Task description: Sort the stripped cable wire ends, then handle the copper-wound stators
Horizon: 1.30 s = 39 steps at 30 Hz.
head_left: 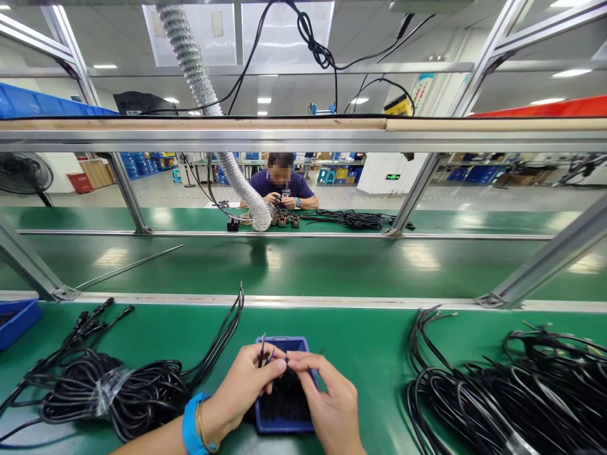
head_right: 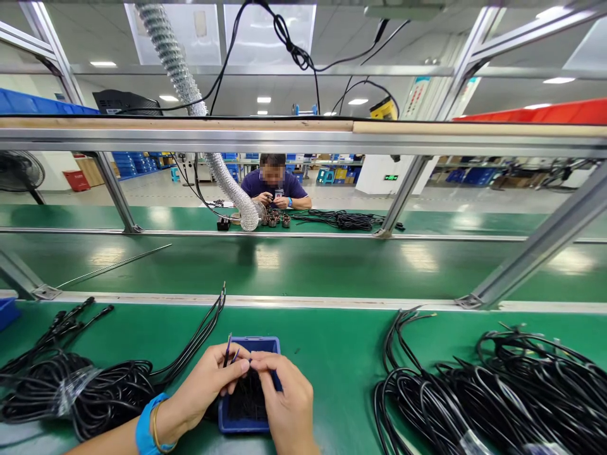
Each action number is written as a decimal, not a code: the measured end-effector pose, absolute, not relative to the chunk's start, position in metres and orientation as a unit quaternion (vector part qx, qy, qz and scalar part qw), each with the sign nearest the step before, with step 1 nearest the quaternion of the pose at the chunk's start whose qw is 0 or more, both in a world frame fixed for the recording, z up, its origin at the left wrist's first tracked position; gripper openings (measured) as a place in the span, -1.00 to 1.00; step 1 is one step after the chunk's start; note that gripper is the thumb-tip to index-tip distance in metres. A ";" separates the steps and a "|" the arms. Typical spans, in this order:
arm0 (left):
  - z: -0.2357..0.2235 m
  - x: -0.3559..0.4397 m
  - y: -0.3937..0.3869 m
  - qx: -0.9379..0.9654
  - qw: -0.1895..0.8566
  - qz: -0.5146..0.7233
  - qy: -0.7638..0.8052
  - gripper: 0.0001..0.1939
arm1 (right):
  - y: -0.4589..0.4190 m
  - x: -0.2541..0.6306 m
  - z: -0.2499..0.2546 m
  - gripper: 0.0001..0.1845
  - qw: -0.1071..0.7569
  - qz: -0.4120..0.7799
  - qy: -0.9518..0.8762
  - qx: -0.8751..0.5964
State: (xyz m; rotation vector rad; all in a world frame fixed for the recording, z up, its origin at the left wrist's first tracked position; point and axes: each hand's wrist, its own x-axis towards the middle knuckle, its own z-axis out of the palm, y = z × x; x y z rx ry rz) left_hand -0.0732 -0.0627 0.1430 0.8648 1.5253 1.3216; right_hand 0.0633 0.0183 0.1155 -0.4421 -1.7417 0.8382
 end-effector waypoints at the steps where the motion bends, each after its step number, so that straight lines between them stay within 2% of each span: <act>1: 0.144 -0.073 -0.063 0.351 0.455 0.537 0.618 -0.62 | 0.019 0.064 0.115 -0.85 0.549 0.374 -0.721 -0.200; 5: 0.148 -0.072 -0.064 0.363 0.458 0.544 0.602 -0.69 | 0.017 0.063 0.115 -0.93 0.571 0.480 -0.603 -0.283; 9: 0.150 -0.072 -0.065 0.371 0.462 0.554 0.585 -0.71 | 0.013 0.059 0.115 -0.86 0.543 0.541 -0.573 -0.290; 20: 0.147 -0.071 -0.064 0.375 0.462 0.560 0.577 -0.68 | 0.011 0.059 0.108 -0.91 0.555 0.490 -0.622 -0.255; 26: 0.148 -0.073 -0.065 0.362 0.457 0.562 0.588 -0.66 | 0.017 0.062 0.118 -0.95 0.510 0.426 -0.712 -0.230; 30: 0.148 -0.076 -0.067 0.351 0.465 0.571 0.578 -0.76 | 0.020 0.064 0.122 -0.91 0.474 0.453 -0.725 -0.211; 35: 0.144 -0.075 -0.067 0.353 0.468 0.571 0.574 -0.71 | 0.018 0.063 0.119 -0.94 0.431 0.524 -0.704 -0.210; 37: 0.142 -0.075 -0.067 0.342 0.468 0.579 0.574 -0.68 | 0.019 0.061 0.118 -0.89 0.422 0.543 -0.696 -0.207; 39: 0.141 -0.075 -0.067 0.330 0.471 0.588 0.569 -0.64 | 0.022 0.061 0.119 -0.75 0.428 0.549 -0.689 -0.203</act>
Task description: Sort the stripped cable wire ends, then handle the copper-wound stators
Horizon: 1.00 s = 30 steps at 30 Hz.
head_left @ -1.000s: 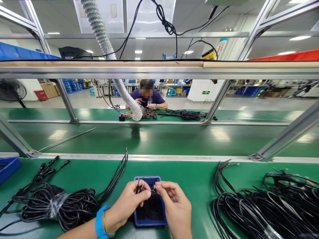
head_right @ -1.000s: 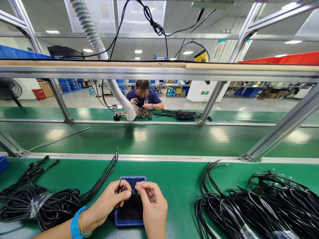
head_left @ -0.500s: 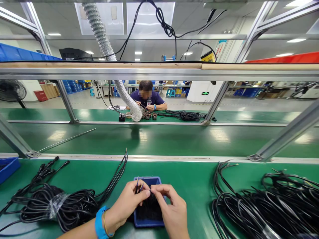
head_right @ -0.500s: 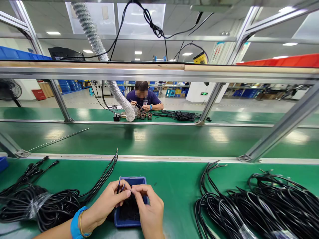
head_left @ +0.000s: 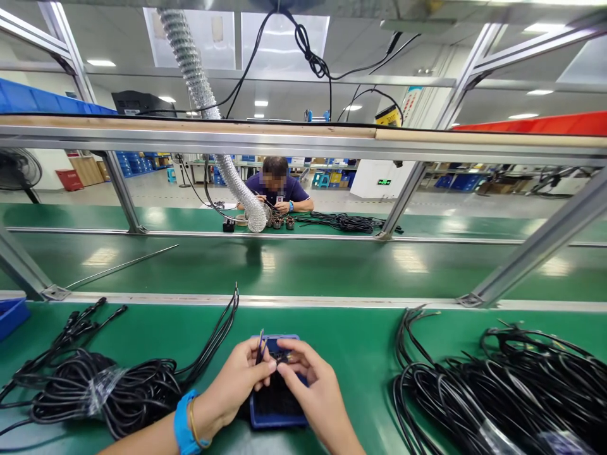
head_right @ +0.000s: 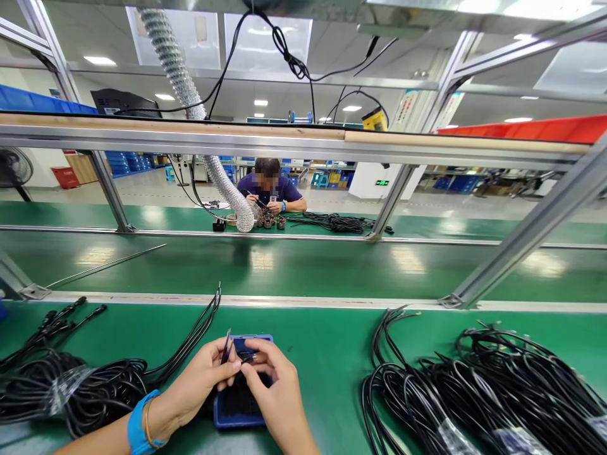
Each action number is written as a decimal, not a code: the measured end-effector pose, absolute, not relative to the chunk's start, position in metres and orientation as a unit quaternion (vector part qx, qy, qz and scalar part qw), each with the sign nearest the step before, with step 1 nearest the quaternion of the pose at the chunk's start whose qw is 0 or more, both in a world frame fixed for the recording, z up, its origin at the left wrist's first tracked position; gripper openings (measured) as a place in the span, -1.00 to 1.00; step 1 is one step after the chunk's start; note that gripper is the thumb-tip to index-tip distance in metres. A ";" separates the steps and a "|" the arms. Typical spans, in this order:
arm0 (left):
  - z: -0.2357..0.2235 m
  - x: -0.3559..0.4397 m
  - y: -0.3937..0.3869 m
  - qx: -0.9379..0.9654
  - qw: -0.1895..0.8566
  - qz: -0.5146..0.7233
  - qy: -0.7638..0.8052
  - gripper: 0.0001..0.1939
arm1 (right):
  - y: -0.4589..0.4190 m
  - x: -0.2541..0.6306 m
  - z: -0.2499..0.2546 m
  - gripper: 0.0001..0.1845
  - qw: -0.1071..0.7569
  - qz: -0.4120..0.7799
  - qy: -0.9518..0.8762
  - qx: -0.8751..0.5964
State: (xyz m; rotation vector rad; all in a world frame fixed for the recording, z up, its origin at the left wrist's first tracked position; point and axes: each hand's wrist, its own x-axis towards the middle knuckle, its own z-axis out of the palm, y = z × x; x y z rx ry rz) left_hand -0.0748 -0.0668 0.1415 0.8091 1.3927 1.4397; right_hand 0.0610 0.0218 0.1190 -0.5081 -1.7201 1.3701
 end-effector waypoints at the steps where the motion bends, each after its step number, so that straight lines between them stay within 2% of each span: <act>1: 0.142 -0.075 -0.067 0.330 0.475 0.589 0.565 -0.63 | 0.024 0.062 0.120 -0.70 0.427 0.544 -0.694 -0.200; 2: 0.143 -0.075 -0.068 0.334 0.479 0.587 0.560 -0.62 | 0.025 0.063 0.122 -0.71 0.418 0.535 -0.708 -0.194; 5: 0.147 -0.074 -0.071 0.352 0.502 0.569 0.547 -0.63 | 0.027 0.074 0.132 -0.91 0.353 0.510 -0.762 -0.188; 7: 0.149 -0.075 -0.073 0.358 0.511 0.570 0.534 -0.67 | 0.027 0.087 0.141 -0.86 0.304 0.505 -0.787 -0.180; 10: 0.151 -0.076 -0.074 0.354 0.516 0.581 0.520 -0.78 | 0.028 0.106 0.152 -0.85 0.207 0.514 -0.829 -0.081; 12: 0.151 -0.079 -0.073 0.345 0.528 0.579 0.517 -0.83 | 0.031 0.108 0.153 -0.85 0.181 0.497 -0.846 -0.064; 13: 0.151 -0.080 -0.072 0.337 0.536 0.580 0.512 -0.81 | 0.033 0.104 0.150 -0.87 0.190 0.459 -0.863 -0.093; 15: 0.150 -0.081 -0.071 0.320 0.548 0.593 0.497 -0.72 | 0.035 0.086 0.138 -0.93 0.219 0.303 -0.911 -0.175; 17: 0.149 -0.081 -0.069 0.297 0.552 0.611 0.483 -0.72 | 0.037 0.063 0.122 -0.81 0.207 0.136 -0.949 -0.193; 19: 0.149 -0.080 -0.068 0.282 0.552 0.619 0.482 -0.75 | 0.037 0.043 0.106 -0.80 0.195 0.074 -0.962 -0.179; 23: 0.149 -0.079 -0.066 0.274 0.534 0.622 0.503 -0.63 | 0.039 0.034 0.095 -0.76 0.206 0.085 -0.960 -0.172; 27: 0.150 -0.079 -0.066 0.307 0.496 0.604 0.543 -0.65 | 0.036 0.048 0.104 -0.80 0.224 0.123 -0.952 -0.169; 30: 0.150 -0.079 -0.066 0.326 0.482 0.572 0.579 -0.69 | 0.031 0.054 0.111 -0.80 0.270 0.220 -0.919 -0.183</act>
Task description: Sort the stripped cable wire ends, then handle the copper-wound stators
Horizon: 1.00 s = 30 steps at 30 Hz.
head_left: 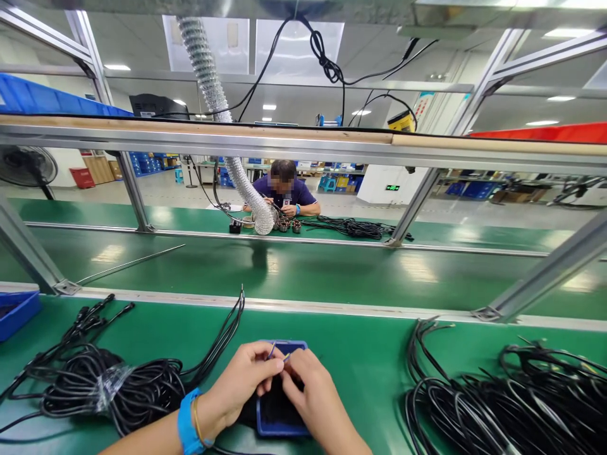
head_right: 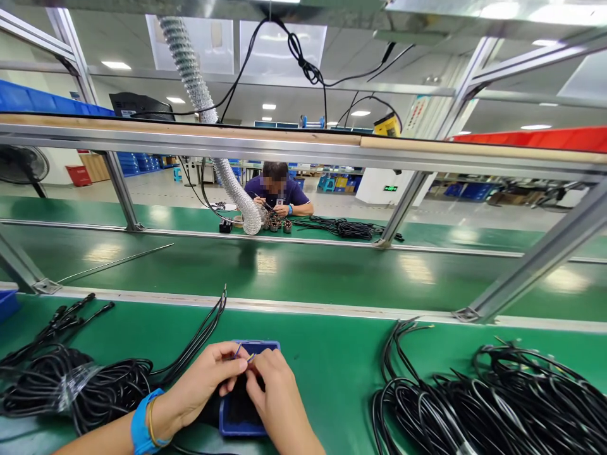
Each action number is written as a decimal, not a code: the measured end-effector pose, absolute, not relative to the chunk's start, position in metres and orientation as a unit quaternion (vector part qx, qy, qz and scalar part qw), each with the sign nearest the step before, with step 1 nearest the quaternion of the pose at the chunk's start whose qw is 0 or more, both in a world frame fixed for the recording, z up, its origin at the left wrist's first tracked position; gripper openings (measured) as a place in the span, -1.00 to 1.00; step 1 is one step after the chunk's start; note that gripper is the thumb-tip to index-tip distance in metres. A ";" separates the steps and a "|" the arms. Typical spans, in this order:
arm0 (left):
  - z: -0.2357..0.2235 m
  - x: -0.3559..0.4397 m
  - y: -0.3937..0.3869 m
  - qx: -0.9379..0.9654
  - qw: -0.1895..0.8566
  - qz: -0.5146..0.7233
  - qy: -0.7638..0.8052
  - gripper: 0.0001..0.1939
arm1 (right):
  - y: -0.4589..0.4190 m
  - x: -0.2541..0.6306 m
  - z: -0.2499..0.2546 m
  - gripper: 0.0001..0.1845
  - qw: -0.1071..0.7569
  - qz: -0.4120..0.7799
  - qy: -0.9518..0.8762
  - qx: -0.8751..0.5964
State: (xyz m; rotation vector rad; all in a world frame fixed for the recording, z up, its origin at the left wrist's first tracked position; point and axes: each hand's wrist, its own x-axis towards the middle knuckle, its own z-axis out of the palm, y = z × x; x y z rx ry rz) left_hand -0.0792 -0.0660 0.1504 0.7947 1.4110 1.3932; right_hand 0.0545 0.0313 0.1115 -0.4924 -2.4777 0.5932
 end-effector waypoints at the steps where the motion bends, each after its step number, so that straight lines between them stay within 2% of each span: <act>1: 0.150 -0.079 -0.066 0.328 0.481 0.564 0.586 -0.71 | 0.030 0.055 0.113 -0.80 0.286 0.263 -0.902 -0.189; 5: 0.150 -0.079 -0.066 0.332 0.468 0.560 0.597 -0.75 | 0.027 0.058 0.121 -0.78 0.351 0.363 -0.838 -0.207; 10: 0.152 -0.079 -0.065 0.342 0.457 0.549 0.611 -0.76 | 0.030 0.068 0.130 -0.77 0.431 0.355 -0.800 -0.220; 18: 0.154 -0.078 -0.067 0.367 0.432 0.555 0.608 -0.74 | 0.029 0.071 0.133 -0.82 0.451 0.336 -0.803 -0.197; 30: 0.148 -0.078 -0.068 0.391 0.402 0.572 0.599 -0.72 | 0.025 0.063 0.117 -0.77 0.420 0.378 -0.794 -0.223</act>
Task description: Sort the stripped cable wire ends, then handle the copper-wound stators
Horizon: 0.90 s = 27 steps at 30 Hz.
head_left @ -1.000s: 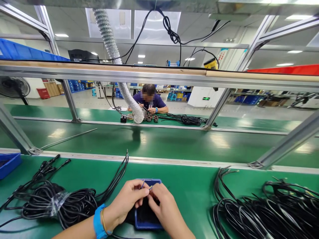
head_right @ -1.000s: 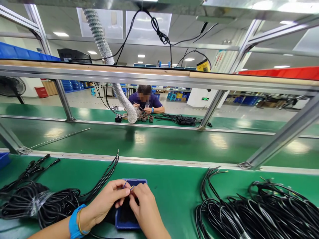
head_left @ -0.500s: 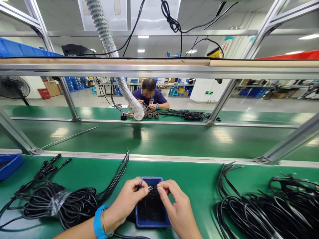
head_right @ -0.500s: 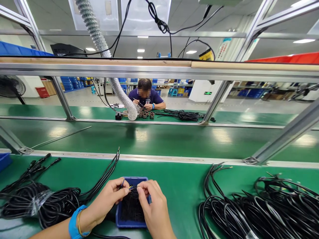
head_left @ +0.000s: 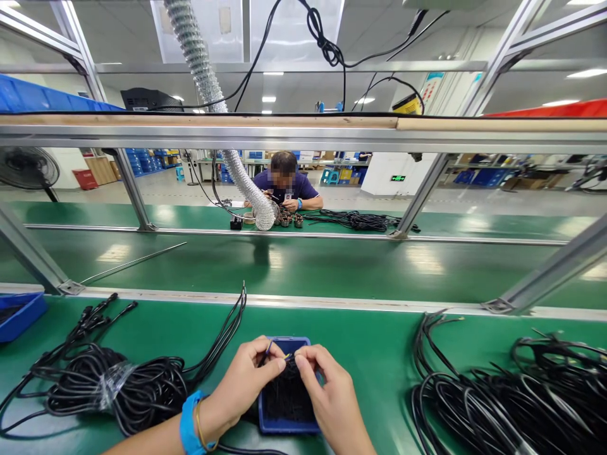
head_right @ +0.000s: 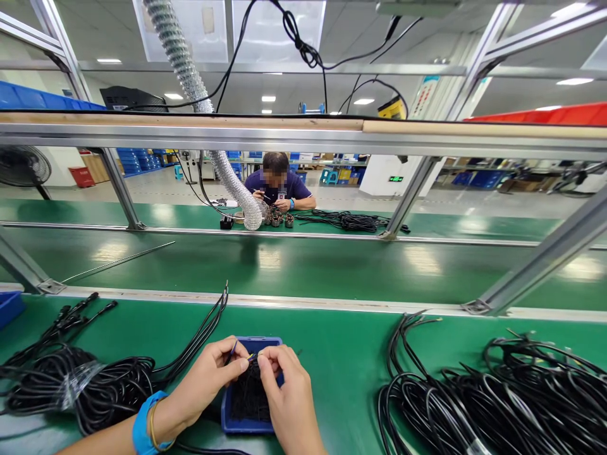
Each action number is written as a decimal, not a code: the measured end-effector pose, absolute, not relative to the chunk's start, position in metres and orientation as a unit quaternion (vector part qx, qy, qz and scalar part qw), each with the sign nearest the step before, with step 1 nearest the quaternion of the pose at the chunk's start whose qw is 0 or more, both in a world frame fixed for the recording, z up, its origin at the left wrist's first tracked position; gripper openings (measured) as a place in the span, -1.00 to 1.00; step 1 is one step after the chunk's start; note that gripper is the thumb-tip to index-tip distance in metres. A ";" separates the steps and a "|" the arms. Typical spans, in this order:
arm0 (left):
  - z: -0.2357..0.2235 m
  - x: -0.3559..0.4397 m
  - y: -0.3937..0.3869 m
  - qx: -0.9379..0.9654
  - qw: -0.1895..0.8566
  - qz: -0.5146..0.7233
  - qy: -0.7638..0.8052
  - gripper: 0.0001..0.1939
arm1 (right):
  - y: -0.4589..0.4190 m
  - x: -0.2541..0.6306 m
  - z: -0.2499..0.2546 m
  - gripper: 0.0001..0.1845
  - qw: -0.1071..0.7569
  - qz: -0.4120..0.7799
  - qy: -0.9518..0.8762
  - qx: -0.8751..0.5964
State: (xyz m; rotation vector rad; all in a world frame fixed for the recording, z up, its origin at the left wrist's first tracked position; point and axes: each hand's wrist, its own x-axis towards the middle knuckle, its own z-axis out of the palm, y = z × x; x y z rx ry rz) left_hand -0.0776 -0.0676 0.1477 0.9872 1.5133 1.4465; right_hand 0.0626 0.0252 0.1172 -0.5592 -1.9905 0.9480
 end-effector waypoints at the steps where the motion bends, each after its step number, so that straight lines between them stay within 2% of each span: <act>1: 0.147 -0.077 -0.067 0.383 0.407 0.573 0.599 -0.70 | 0.024 0.062 0.115 -0.78 0.425 0.358 -0.802 -0.219; 9: 0.145 -0.078 -0.064 0.346 0.444 0.575 0.594 -0.58 | 0.027 0.059 0.101 -0.82 0.426 0.201 -0.864 -0.175; 16: 0.150 -0.078 -0.066 0.367 0.444 0.546 0.608 -0.67 | 0.036 0.065 0.113 -0.75 0.454 0.196 -0.848 -0.191; 27: 0.152 -0.077 -0.067 0.402 0.454 0.529 0.593 -0.71 | 0.035 0.067 0.118 -0.76 0.432 0.236 -0.854 -0.167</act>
